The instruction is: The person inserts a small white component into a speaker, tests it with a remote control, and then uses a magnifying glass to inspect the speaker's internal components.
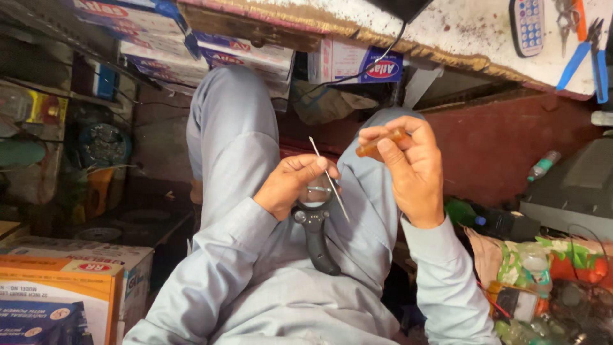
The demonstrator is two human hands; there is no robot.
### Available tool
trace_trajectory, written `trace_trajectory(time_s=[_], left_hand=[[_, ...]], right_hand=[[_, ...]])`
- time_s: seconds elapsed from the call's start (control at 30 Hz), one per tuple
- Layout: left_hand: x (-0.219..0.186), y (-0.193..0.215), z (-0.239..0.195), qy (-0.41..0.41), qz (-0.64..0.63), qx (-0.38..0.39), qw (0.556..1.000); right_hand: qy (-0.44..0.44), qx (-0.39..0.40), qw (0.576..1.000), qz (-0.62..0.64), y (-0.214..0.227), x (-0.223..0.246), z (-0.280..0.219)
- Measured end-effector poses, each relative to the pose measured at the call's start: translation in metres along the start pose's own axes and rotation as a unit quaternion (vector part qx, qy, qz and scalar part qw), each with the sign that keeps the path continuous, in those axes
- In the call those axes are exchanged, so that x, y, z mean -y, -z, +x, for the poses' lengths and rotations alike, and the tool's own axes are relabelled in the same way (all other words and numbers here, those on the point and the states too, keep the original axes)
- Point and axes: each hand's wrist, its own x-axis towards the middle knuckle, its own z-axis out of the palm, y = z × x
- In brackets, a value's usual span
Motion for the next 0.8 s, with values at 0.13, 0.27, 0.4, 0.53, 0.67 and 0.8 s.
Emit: trace_trajectory(time_s=[0.13, 0.27, 0.4, 0.53, 0.67, 0.8], left_hand=[[0.004, 0.014, -0.001, 0.032, -0.071, -0.067, 0.995], [0.012, 0.027, 0.000, -0.011, -0.156, -0.022, 0.987], [0.015, 0.025, 0.005, 0.035, -0.142, -0.071, 0.987], [0.010, 0.019, 0.004, 0.047, -0.126, -0.087, 0.987], [0.007, 0.015, 0.001, 0.050, -0.127, -0.097, 0.986], [0.006, 0.015, -0.002, 0.058, -0.130, -0.110, 0.984]], right_hand=[[0.054, -0.082, 0.993, -0.069, -0.016, 0.002, -0.039], [0.107, -0.121, 0.978, -0.131, -0.034, -0.011, -0.088], [0.138, -0.140, 0.972, -0.131, -0.044, -0.040, -0.114], [0.141, -0.149, 0.973, -0.109, -0.046, -0.053, -0.117], [0.151, -0.160, 0.970, -0.103, -0.047, -0.053, -0.118], [0.148, -0.158, 0.970, -0.106, -0.049, -0.055, -0.118]])
